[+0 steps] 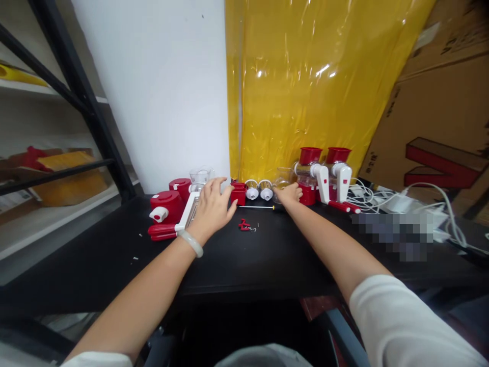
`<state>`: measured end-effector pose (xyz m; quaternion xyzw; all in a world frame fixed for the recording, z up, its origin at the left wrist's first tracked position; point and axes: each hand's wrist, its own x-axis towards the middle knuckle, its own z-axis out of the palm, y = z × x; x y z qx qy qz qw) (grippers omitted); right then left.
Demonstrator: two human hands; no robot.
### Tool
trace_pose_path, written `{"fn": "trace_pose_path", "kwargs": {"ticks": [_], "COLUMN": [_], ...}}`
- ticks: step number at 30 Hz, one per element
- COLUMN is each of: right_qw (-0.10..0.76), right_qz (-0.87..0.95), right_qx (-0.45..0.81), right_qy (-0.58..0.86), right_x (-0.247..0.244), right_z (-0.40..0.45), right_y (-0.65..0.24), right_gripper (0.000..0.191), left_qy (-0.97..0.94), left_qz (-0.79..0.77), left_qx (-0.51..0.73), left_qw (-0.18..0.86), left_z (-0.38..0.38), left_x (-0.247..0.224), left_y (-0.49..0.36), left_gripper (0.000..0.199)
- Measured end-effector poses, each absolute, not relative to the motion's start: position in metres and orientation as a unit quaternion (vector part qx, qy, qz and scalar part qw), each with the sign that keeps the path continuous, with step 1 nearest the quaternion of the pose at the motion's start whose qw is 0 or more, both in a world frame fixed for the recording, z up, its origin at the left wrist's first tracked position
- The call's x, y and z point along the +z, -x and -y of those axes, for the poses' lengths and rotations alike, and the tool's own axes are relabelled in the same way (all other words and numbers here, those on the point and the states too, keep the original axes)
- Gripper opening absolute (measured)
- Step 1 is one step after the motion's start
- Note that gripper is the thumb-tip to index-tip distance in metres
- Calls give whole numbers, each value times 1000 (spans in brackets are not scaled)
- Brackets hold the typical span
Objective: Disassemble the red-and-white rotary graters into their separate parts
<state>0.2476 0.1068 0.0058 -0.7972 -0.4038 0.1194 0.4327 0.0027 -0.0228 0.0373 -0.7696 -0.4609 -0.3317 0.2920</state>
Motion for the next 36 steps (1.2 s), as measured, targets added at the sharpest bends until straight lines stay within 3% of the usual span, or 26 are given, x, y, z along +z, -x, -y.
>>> {"fn": "trace_pose_path", "kwargs": {"ticks": [8,14,17,19,22,25,29,32,36], "right_qw": [385,414,445,463,470,444,399,356,426], "right_qz": [419,464,558,620,705,769,823,867,839], "right_qx": [108,46,-77,-153,-225,-259,-266,-279,-269], "right_qy": [815,782,697,615,481,380,304,211,208], "right_x": [9,20,26,31,38,44,53,57,45], "right_z": [-123,-104,-78,-59,-33,-19,-18,-24,-38], "right_y": [-249,-260,-261,-256,-239,-217,-198,-205,-244], "right_gripper": [77,72,72,75,74,59,48,40,44], "left_qy": [763,773,775,756,609,488,392,363,339], "left_qz": [476,467,448,416,379,270,159,150,180], "left_qx": [-331,-365,-434,-499,-540,-540,-644,-663,-661], "left_qw": [287,225,98,-80,-440,-631,-637,-637,-645], "left_z": [14,19,18,16,15,16,10,0,-8], "left_x": [35,39,35,30,27,35,52,62,68], "left_y": [7,7,0,-12,-39,-65,-81,-71,-40], "left_gripper": [31,29,30,36,50,41,20,17,25]}}
